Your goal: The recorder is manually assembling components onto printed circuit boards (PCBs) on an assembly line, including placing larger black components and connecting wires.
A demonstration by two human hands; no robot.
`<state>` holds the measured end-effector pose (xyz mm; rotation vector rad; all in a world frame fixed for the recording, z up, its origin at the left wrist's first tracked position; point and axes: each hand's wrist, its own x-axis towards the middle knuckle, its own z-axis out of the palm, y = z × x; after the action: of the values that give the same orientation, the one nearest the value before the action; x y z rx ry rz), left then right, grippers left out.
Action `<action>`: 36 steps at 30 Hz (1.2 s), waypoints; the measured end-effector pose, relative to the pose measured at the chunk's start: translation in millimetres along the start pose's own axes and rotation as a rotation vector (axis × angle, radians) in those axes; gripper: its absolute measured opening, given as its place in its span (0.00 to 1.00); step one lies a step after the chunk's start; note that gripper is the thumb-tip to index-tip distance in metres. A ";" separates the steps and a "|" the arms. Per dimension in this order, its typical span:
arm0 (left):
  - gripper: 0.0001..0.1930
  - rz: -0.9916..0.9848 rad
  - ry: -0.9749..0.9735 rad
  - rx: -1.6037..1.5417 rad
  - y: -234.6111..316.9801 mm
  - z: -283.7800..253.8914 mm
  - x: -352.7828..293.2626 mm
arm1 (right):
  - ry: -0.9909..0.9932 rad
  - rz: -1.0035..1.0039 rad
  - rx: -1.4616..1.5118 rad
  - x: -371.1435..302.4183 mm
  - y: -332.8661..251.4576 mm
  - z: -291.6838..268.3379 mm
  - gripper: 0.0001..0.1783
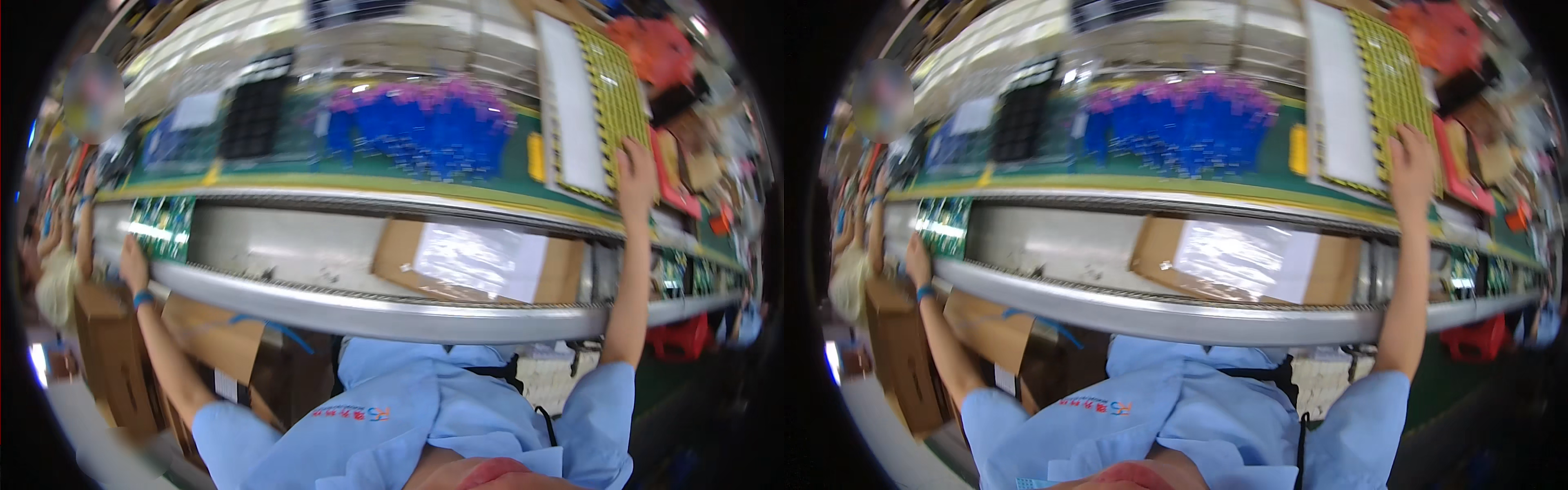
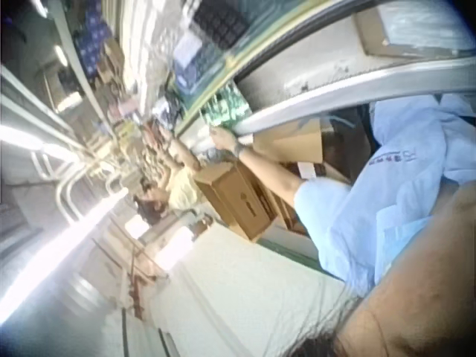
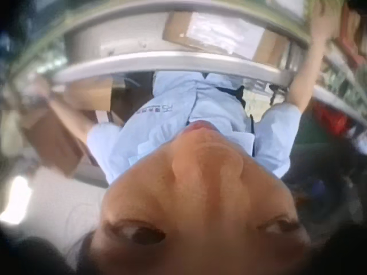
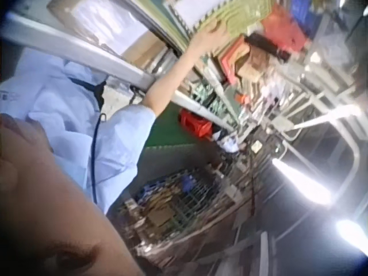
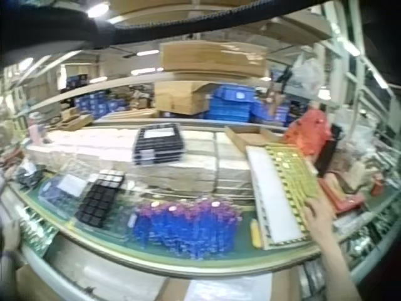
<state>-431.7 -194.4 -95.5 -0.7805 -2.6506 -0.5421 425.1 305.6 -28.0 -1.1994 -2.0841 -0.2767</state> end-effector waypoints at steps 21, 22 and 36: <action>0.19 0.275 -0.626 -0.439 312.5 -100.6 -205.9 | -0.084 -0.265 0.003 -37.0 -33.7 -52.5 0.23; 0.19 0.343 -0.655 -0.417 330.9 -105.6 -212.8 | -0.096 -0.247 0.004 -39.3 -29.8 -53.0 0.23; 0.14 1.062 -0.656 -0.427 448.8 -114.7 -241.8 | -0.085 -0.276 0.001 -37.1 -23.0 -48.4 0.19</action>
<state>39.6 -3.7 25.5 -2.5951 -2.0742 -0.5809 440.8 243.9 -13.9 -0.9350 -2.3253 -0.3562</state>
